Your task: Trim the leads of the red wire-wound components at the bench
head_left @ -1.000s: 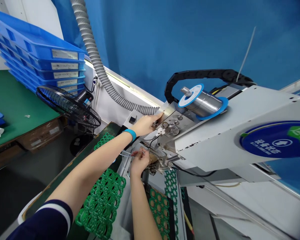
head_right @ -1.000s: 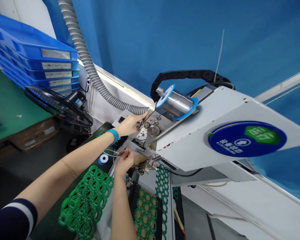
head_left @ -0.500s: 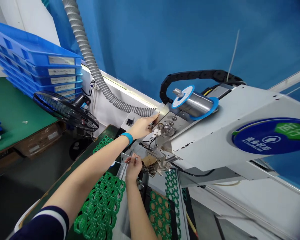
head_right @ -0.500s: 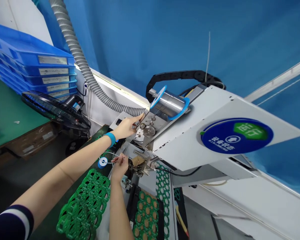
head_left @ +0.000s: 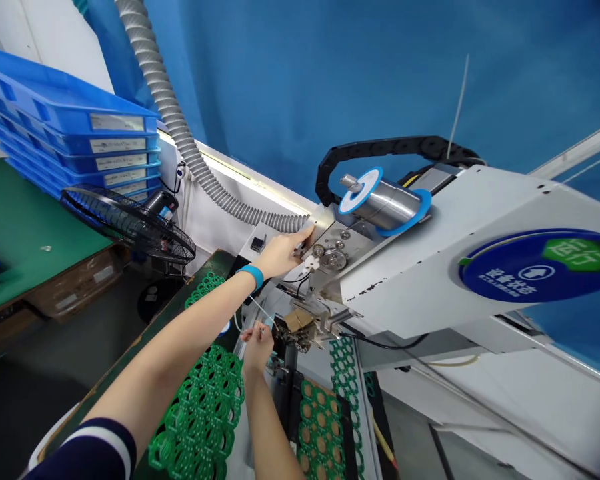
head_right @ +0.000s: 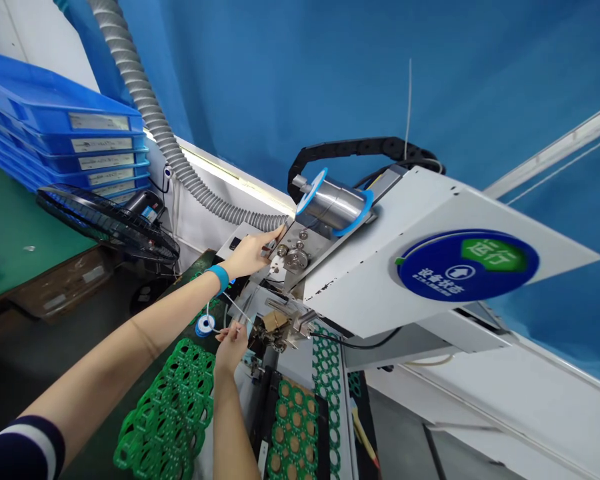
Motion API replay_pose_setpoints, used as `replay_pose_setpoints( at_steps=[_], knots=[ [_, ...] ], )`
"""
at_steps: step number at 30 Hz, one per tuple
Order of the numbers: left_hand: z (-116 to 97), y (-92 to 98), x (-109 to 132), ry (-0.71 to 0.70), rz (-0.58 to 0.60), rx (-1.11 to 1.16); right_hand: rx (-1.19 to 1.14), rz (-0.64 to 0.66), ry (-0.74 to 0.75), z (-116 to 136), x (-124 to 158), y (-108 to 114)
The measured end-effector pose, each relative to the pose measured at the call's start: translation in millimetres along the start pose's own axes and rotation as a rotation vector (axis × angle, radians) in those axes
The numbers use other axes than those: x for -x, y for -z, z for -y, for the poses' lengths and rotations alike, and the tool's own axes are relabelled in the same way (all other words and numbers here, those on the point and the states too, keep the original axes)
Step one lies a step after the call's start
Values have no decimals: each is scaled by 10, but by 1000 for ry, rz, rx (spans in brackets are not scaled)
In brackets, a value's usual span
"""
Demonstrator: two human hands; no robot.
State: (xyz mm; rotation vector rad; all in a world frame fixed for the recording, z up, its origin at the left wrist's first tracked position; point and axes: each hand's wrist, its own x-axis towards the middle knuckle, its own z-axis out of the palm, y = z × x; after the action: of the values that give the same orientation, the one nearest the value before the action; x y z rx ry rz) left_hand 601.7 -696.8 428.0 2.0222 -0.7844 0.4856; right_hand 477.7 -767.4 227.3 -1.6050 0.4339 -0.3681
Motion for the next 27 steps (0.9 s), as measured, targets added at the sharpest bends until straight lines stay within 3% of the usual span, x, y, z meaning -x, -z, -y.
replay_pose_setpoints(
  at_steps=[9, 14, 17, 22, 27],
  knots=[
    [-25, 63, 91, 62, 73, 98, 5, 2, -29, 11, 58, -16],
    [31, -41, 449, 219, 162, 188, -21, 6, -48, 60, 49, -25],
    [-55, -165, 657, 248, 224, 237, -25, 16, -76, 57, 36, -12],
    [-218, -308, 739, 281, 168, 219, -51, 70, -123, 33, 39, 66],
    [-198, -368, 763, 293, 98, 200, -43, 144, -114, 57, 101, 177]
  ],
)
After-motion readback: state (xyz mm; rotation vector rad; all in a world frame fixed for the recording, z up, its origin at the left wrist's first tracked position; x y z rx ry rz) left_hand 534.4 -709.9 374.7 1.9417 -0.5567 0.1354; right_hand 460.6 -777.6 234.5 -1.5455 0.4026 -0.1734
